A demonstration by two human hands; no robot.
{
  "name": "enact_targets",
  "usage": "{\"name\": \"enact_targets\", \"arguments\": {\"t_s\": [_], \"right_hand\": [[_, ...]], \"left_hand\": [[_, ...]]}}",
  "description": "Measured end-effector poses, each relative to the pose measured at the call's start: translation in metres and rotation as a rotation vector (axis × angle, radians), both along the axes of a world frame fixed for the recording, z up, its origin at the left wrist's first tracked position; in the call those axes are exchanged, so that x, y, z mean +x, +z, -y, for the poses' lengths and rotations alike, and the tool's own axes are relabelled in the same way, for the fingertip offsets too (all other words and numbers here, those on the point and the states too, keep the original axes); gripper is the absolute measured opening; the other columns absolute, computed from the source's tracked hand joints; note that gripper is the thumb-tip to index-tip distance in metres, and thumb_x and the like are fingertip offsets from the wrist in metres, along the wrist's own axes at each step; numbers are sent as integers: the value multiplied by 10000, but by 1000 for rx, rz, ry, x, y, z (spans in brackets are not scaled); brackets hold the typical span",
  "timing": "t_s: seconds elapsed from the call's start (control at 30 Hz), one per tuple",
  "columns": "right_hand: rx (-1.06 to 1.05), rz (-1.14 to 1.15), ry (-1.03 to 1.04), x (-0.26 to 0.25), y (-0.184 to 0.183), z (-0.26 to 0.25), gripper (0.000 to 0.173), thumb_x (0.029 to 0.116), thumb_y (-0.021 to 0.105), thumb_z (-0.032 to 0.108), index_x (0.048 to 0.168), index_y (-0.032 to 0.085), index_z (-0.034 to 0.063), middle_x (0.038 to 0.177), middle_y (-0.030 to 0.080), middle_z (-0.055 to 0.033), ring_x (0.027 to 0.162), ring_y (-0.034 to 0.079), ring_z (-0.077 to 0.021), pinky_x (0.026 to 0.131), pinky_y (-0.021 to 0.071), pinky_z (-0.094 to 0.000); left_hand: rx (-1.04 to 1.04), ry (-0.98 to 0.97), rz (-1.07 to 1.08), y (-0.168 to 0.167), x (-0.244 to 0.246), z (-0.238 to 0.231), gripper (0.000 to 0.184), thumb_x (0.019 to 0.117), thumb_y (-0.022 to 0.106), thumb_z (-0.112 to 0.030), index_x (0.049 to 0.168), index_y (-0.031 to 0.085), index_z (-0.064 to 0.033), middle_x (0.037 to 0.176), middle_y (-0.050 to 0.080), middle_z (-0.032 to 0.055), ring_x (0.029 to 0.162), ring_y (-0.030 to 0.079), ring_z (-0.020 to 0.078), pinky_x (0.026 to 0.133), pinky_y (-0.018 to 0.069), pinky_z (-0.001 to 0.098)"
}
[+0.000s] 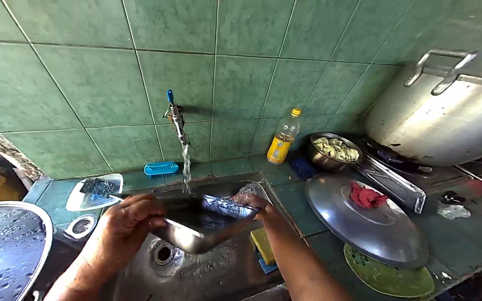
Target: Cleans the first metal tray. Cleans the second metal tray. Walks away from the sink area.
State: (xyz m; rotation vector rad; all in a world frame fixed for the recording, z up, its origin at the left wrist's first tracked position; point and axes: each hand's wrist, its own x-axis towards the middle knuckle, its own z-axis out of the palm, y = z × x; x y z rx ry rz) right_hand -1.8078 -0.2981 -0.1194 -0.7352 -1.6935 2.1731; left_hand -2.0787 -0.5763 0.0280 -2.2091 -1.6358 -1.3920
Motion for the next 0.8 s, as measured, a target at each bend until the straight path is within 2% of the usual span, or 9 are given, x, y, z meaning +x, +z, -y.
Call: {"name": "enact_targets", "arguments": {"t_s": [0.03,0.1,0.2,0.3,0.37,0.43,0.53,0.67,0.8], "right_hand": [[-124,-19,20,-2,0,0,388,1064,339,368,1016,644,133,854,718,10,771,690,-83,696,599,-285],[-229,65,-3,-6,3,6,701,1083,152,597,1241,589,72,1000,728,-123,850,731,-236,726,627,-416],[-126,257,-164,-16,2,25,381,1147,247,248,1398,466,64,1084,628,-119,895,654,-212,761,571,-411],[-280,169,-553,-25,13,39,559,1115,284,510,1314,570,72,1049,663,-132,904,646,-238,792,552,-445],[-254,133,-702,-20,29,37,521,1094,394,503,1273,614,66,1058,668,-127,921,638,-232,811,541,-450],[-167,150,-784,-6,52,33,419,1088,476,415,1188,659,52,991,691,-122,865,661,-227,762,562,-452],[-36,196,-860,21,79,16,425,1089,485,412,1116,665,28,916,678,-118,794,652,-212,710,562,-435],[-37,202,-996,41,87,1,537,1101,412,485,1266,623,20,1105,678,-182,979,665,-289,849,554,-516],[-157,222,-989,17,60,10,556,1083,435,522,1264,627,33,1109,687,-180,987,670,-297,840,561,-523]], "left_hand": [[40,39,128,-6,1,-2,300,1047,548,-395,956,687,-145,901,667,-90,853,635,-28,791,562,192],[111,264,384,-19,5,-7,252,1048,532,-266,999,668,-59,840,636,-104,750,599,-80,693,537,142],[-29,647,895,-42,4,-23,214,1081,478,-184,1057,624,-30,843,587,-41,741,580,-10,714,525,221],[-206,848,1271,-81,1,-49,315,1100,481,-256,1206,625,3,981,616,90,831,587,136,780,514,375],[-316,835,1403,-106,4,-67,358,1106,471,-283,1220,599,31,1020,616,147,878,600,202,796,528,435],[-424,714,1469,-125,10,-84,358,1099,482,-250,1277,584,43,1090,640,193,951,633,254,839,549,480],[-644,567,1417,-139,31,-108,295,1092,474,-203,1235,603,21,1000,644,176,858,631,258,745,545,462],[-882,464,1507,-141,52,-105,434,1124,400,-349,1386,534,-30,1235,639,209,1063,648,316,861,540,510],[-619,543,1491,-122,26,-83,417,1098,488,-352,1191,615,35,933,667,175,755,658,245,671,575,412]]}}
